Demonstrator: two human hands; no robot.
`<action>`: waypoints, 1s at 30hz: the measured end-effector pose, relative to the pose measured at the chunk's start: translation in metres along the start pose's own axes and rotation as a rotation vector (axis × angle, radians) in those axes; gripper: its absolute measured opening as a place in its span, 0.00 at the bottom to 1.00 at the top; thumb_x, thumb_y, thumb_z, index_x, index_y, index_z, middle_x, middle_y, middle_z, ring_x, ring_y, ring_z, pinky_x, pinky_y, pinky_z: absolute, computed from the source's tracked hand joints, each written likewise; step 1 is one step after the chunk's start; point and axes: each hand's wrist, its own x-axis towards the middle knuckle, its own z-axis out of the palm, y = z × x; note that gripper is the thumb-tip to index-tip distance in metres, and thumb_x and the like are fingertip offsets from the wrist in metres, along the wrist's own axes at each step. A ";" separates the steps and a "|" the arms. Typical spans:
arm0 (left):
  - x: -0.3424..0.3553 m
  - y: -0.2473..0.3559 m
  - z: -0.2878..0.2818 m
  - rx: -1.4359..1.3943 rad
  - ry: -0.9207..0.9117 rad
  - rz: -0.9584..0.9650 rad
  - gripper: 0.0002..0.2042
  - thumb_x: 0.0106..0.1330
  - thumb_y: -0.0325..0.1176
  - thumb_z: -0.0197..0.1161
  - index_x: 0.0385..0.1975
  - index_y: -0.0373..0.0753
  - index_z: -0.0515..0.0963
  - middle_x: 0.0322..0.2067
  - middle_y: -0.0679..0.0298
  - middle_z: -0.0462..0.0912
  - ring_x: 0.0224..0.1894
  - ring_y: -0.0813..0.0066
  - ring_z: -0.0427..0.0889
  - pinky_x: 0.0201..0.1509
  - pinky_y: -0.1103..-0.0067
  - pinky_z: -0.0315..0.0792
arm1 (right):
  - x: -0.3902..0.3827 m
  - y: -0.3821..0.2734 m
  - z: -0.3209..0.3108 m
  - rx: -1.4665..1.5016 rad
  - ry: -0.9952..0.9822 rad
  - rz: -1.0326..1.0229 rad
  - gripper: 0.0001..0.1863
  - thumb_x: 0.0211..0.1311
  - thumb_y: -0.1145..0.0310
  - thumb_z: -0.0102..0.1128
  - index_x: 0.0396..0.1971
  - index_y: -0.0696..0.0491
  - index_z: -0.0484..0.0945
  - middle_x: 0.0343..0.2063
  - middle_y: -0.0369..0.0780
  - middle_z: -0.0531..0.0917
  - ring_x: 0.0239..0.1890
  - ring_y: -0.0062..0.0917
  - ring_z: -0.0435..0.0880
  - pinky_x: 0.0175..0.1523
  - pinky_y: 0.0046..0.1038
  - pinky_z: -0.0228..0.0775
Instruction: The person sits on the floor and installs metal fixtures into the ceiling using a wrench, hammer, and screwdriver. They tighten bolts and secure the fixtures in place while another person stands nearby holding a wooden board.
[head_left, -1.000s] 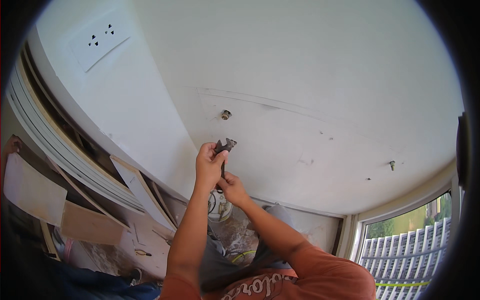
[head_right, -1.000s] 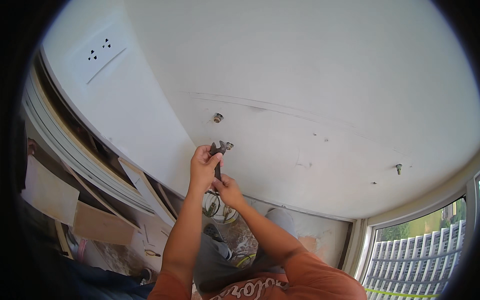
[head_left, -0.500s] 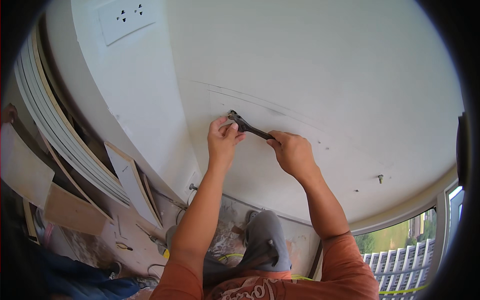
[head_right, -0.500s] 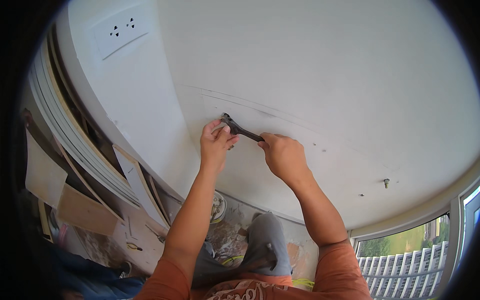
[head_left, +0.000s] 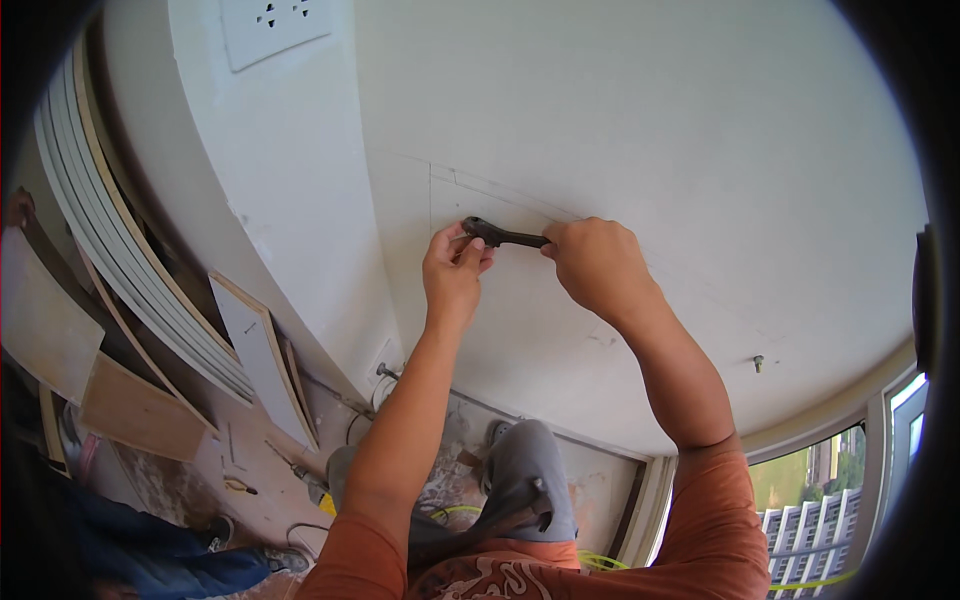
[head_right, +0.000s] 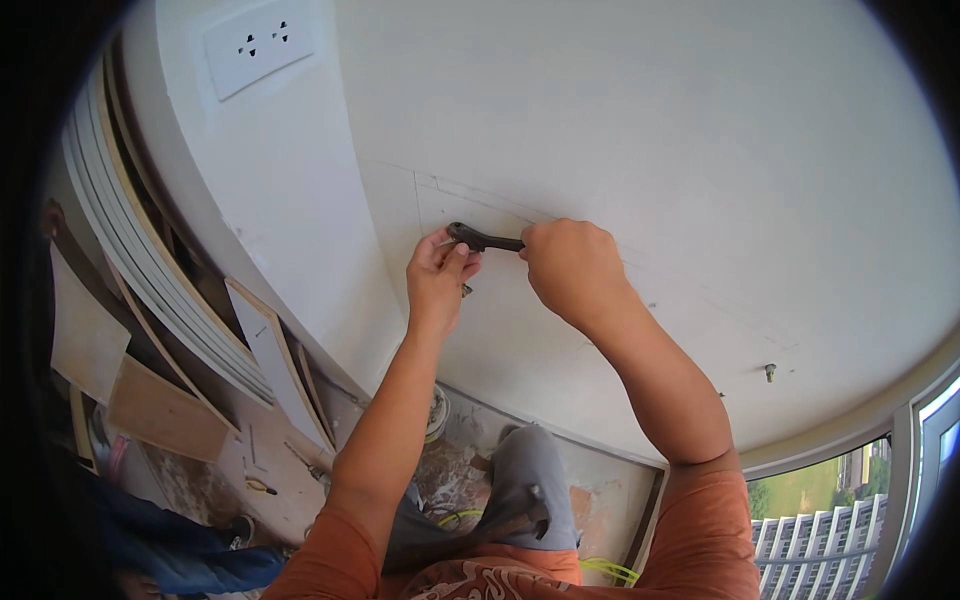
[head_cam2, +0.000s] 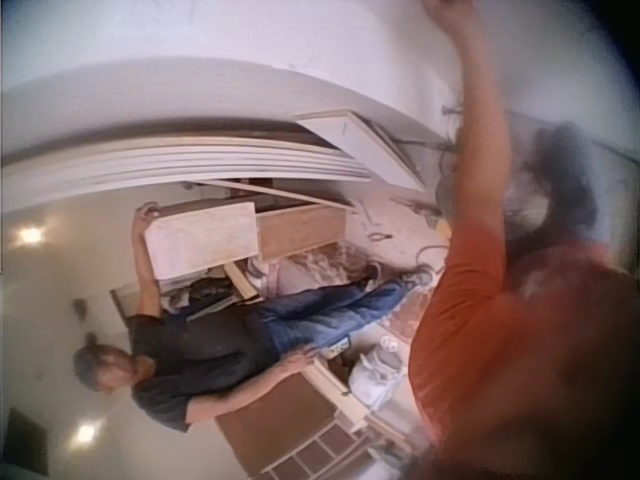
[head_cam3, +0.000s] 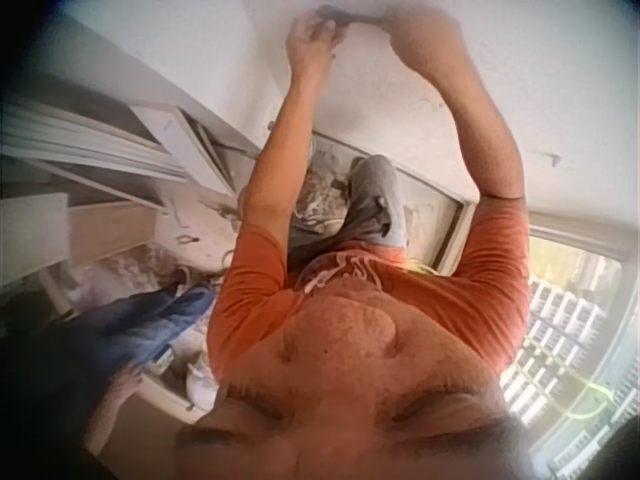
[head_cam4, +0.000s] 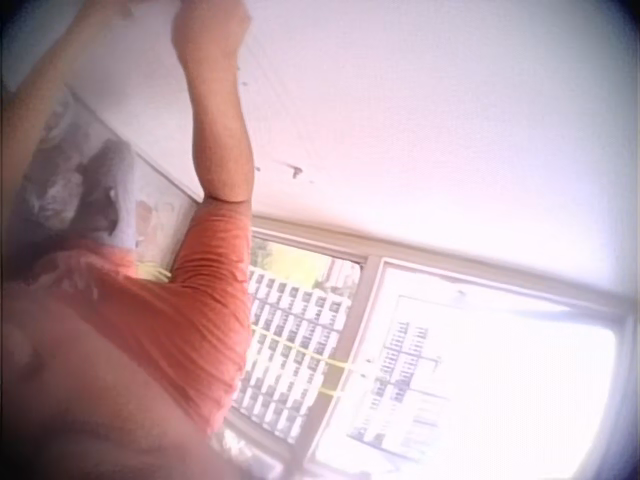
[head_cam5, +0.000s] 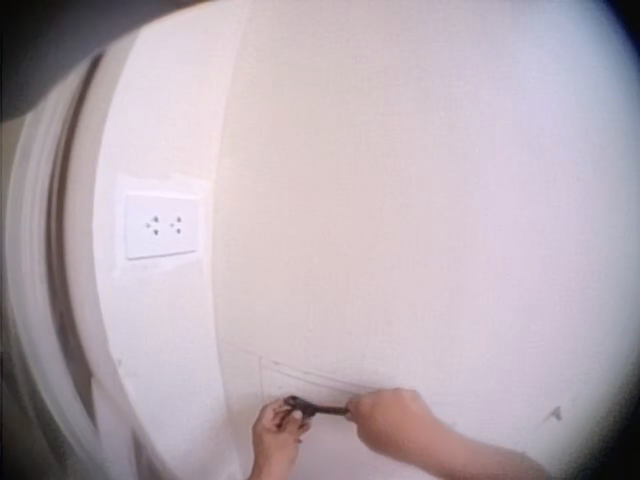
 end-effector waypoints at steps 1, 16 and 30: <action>0.001 -0.002 -0.002 0.047 0.012 0.007 0.16 0.69 0.23 0.54 0.55 0.28 0.65 0.42 0.54 0.78 0.40 0.69 0.81 0.47 0.74 0.79 | -0.002 0.001 0.002 -0.002 0.002 -0.001 0.09 0.60 0.69 0.58 0.24 0.56 0.80 0.20 0.45 0.81 0.26 0.40 0.82 0.30 0.38 0.73; 0.005 -0.009 0.013 0.545 0.163 0.262 0.24 0.56 0.37 0.72 0.46 0.32 0.70 0.36 0.59 0.79 0.35 0.70 0.78 0.41 0.76 0.74 | -0.058 -0.063 0.164 0.715 0.506 0.253 0.11 0.67 0.70 0.53 0.45 0.61 0.74 0.29 0.52 0.81 0.30 0.49 0.80 0.34 0.42 0.71; -0.048 -0.029 -0.105 1.139 0.016 0.172 0.27 0.55 0.33 0.71 0.53 0.29 0.69 0.40 0.53 0.74 0.41 0.63 0.77 0.45 0.70 0.73 | -0.111 -0.143 0.243 1.579 -0.123 0.507 0.10 0.70 0.67 0.49 0.43 0.54 0.77 0.26 0.42 0.80 0.26 0.25 0.77 0.36 0.27 0.70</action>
